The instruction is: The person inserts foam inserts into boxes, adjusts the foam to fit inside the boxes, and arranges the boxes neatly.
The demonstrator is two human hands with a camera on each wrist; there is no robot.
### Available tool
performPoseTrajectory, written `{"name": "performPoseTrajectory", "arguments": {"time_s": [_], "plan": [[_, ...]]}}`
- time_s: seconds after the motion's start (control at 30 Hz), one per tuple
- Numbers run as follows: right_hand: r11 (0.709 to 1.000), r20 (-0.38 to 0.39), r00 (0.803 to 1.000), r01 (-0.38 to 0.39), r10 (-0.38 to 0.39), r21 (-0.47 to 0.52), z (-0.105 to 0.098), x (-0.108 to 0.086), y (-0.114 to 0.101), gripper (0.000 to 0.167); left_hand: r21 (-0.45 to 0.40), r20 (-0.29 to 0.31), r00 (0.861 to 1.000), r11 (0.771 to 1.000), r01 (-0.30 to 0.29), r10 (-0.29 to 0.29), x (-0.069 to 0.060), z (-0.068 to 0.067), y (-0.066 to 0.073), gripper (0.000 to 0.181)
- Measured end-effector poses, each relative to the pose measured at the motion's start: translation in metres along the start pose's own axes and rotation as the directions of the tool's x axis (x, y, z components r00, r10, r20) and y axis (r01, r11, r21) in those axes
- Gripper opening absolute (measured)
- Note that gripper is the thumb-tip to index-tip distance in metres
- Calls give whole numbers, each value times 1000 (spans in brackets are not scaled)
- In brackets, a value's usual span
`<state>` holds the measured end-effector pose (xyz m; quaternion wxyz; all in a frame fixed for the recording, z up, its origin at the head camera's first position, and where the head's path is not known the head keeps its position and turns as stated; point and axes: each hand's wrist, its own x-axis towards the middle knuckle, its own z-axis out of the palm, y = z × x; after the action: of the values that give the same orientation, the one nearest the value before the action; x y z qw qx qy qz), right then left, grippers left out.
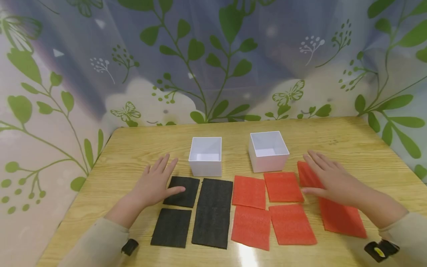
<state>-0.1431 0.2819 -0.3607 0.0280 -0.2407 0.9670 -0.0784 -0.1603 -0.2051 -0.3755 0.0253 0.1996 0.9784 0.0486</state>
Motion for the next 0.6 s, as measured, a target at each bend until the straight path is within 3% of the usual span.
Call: {"name": "performPoseTrajectory", "arguments": {"time_s": [0.33, 0.6], "plan": [[995, -70, 994, 90, -86, 46, -6, 6, -20, 95, -11, -12, 1000, 1000, -22, 22, -2, 2, -1, 91], [978, -33, 997, 78, -72, 193, -11, 13, -43, 92, -16, 11, 999, 999, -34, 35, -4, 4, -1, 91]]}}
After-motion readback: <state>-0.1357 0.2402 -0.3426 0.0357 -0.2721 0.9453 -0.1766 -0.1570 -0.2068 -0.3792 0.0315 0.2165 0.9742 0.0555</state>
